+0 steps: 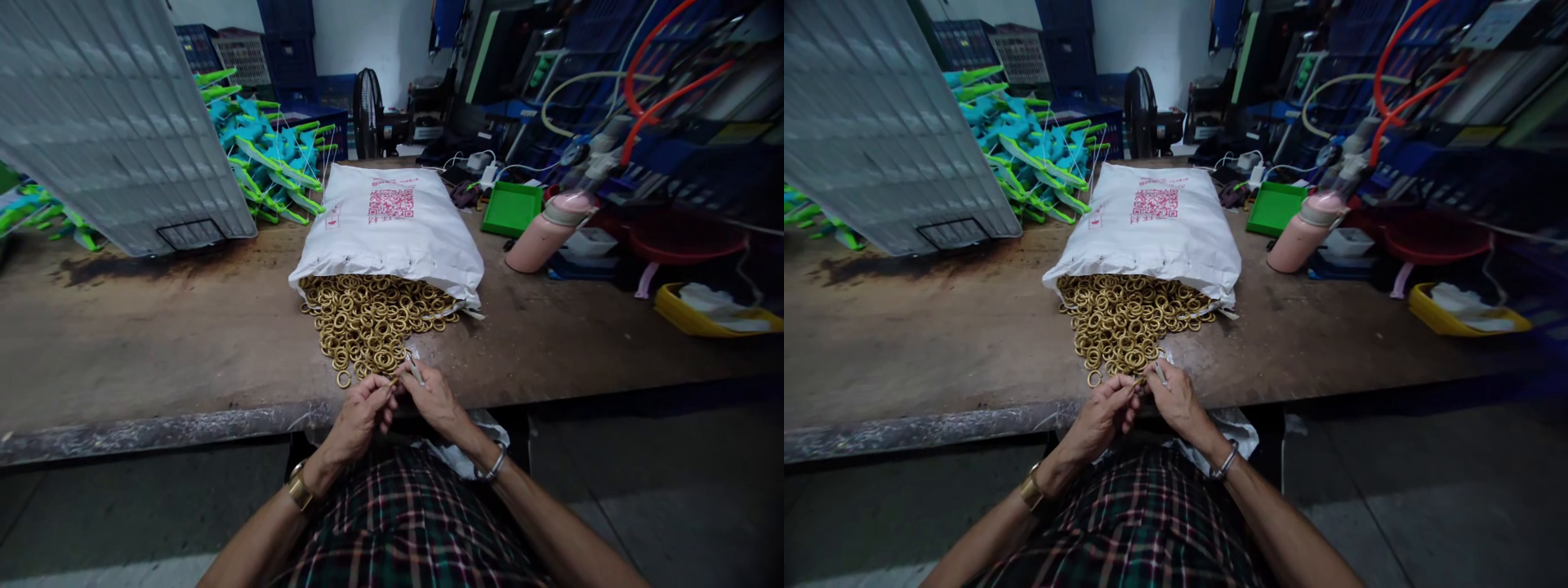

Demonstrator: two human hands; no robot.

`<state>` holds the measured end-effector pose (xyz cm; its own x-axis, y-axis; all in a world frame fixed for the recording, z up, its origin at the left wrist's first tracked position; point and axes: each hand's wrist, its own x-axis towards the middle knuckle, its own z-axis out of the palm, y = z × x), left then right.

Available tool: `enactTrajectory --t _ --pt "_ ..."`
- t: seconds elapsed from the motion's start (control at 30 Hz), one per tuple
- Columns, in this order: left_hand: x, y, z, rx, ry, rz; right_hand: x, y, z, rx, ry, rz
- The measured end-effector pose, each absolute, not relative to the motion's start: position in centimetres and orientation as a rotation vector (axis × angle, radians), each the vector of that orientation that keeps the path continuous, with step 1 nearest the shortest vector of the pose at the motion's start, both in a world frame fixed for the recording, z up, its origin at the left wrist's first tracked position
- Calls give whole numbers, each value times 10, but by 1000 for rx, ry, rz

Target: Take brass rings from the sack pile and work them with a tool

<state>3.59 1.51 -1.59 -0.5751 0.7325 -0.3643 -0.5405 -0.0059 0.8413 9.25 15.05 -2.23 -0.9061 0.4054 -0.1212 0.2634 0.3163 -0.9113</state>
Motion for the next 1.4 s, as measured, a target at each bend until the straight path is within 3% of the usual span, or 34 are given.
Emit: enactTrajectory --t 0.4,1.4 --pt "32 13 -23 322 1469 1767 103 142 -28 -314 -2897 971" --pt "35 8 -27 444 1538 1765 104 141 -25 -263 -3009 1013"
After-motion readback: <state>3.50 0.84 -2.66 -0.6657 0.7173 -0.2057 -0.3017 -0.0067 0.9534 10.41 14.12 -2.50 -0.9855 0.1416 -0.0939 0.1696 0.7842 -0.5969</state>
